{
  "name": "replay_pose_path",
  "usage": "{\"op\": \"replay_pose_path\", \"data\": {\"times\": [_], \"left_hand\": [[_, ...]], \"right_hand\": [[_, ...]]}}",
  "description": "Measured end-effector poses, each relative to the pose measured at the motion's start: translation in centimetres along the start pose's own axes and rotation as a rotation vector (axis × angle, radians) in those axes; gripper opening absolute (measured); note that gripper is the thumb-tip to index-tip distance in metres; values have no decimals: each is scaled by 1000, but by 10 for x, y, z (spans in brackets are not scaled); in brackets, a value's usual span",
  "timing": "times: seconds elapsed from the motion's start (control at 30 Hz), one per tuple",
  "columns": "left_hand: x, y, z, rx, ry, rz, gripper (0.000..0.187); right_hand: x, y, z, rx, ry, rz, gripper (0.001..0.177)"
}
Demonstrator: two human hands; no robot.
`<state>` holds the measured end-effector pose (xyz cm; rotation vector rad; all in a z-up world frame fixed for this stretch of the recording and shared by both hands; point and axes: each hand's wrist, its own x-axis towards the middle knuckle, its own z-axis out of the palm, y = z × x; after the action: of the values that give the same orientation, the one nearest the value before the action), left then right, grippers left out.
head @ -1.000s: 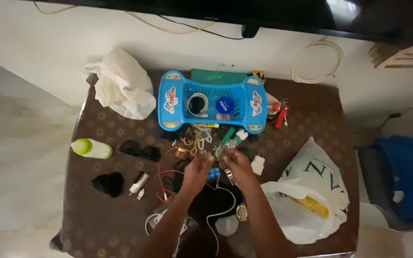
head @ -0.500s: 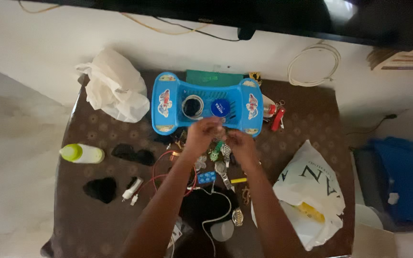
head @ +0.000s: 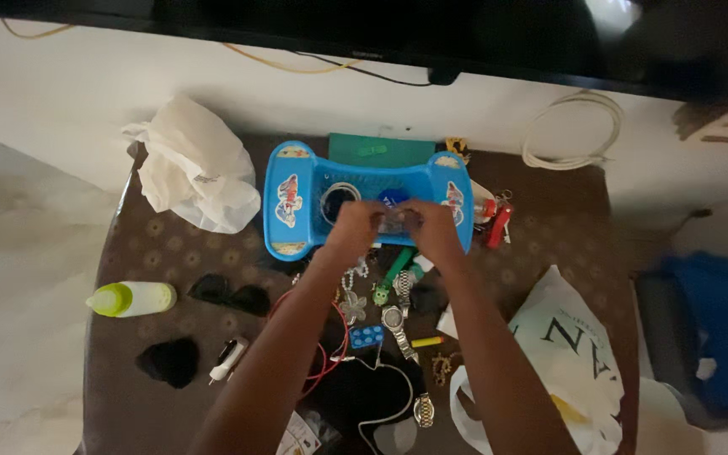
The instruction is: The person sorts various small electronic and household items on a table, including cables, chargers, jewelry, and sunglasses. The person coils white and red cables, places items into a blue plastic basket, and handles small components such as a watch and a bottle.
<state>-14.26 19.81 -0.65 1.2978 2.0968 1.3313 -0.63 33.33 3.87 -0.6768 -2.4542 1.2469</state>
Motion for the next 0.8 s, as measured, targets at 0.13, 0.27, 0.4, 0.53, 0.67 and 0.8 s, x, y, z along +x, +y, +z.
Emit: {"op": "replay_pose_path", "data": {"times": [0.13, 0.27, 0.4, 0.53, 0.67, 0.8], "left_hand": [[11, -21, 20, 208, -156, -34, 13], [8, -28, 25, 633, -404, -113, 11], [1, -30, 20, 670, -427, -42, 9], [-1, -29, 19, 779, -536, -75, 9], [-11, -21, 10, 659, -354, 13, 10], [-17, -5, 4, 577, -211, 67, 20]], "right_hand": [[13, 23, 1, -268, -171, 54, 33], [27, 58, 19, -616, -345, -18, 25], [40, 85, 38, -690, -478, 119, 18], [45, 87, 43, -809, -570, 36, 23], [41, 48, 28, -541, -502, 428, 20], [45, 40, 24, -760, -669, 288, 29]]}}
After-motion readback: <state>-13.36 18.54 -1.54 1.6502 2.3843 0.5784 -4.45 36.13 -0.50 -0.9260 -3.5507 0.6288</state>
